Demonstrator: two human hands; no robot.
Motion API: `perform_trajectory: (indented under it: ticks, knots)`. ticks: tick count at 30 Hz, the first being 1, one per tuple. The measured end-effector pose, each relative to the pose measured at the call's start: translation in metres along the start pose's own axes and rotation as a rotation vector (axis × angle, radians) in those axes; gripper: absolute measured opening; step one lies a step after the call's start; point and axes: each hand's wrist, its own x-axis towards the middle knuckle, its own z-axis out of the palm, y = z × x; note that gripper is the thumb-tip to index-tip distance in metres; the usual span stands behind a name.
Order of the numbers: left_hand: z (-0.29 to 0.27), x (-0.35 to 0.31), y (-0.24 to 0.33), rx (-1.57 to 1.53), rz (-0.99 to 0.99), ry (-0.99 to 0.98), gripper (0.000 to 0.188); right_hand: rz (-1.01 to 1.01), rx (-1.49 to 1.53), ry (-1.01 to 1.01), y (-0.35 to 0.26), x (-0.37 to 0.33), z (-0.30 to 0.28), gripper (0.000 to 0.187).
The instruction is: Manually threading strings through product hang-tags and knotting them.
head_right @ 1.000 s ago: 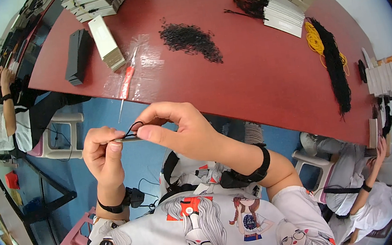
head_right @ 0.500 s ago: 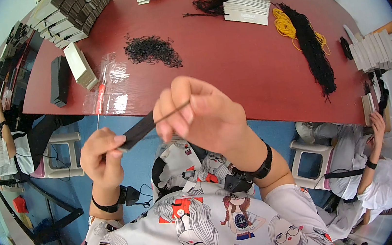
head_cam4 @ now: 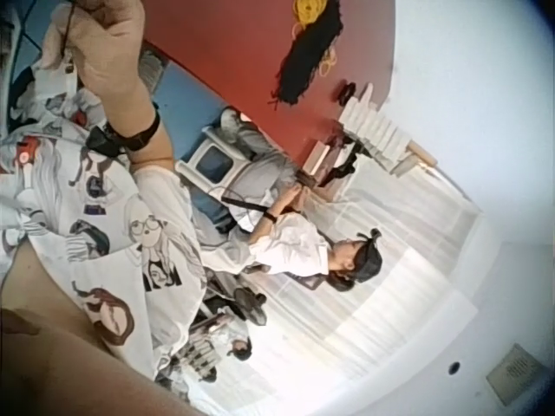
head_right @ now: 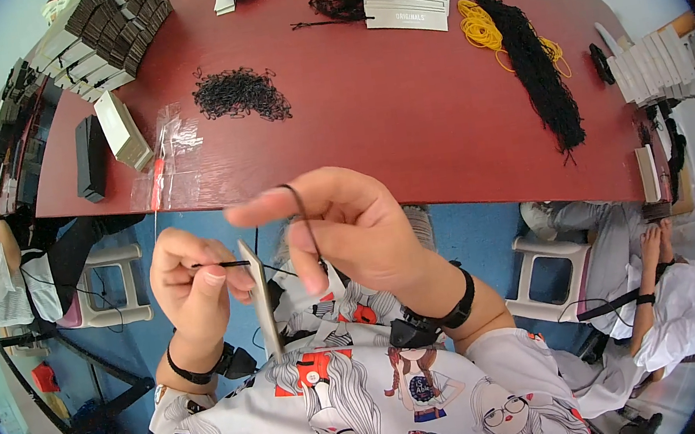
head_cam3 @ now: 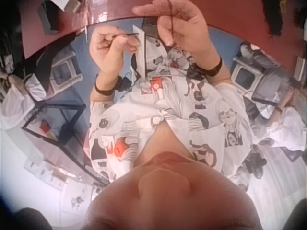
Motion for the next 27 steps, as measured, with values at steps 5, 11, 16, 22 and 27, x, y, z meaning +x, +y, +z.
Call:
perform_trajectory:
  ticks: [5,11,16,22,27]
  knots:
    - [0.017,0.015,0.005,0.065,-0.115,0.076,0.017,0.019,-0.554,0.110,-0.004,0.003,0.016,0.039]
    - [0.026,0.024,0.008,0.468,0.054,0.065,0.032,0.003,-0.780,0.241,-0.005,0.010,0.023,0.041]
    - [0.021,0.024,0.006,0.522,0.093,0.039,0.038,0.079,-0.720,0.286,-0.016,0.010,0.024,0.037]
    - [0.008,0.040,-0.009,0.142,-0.220,-0.185,0.032,0.140,-0.531,0.210,-0.032,0.018,0.017,0.027]
    - [0.011,0.039,-0.007,0.122,-0.346,-0.149,0.028,0.181,-0.803,0.109,-0.066,0.032,0.002,0.017]
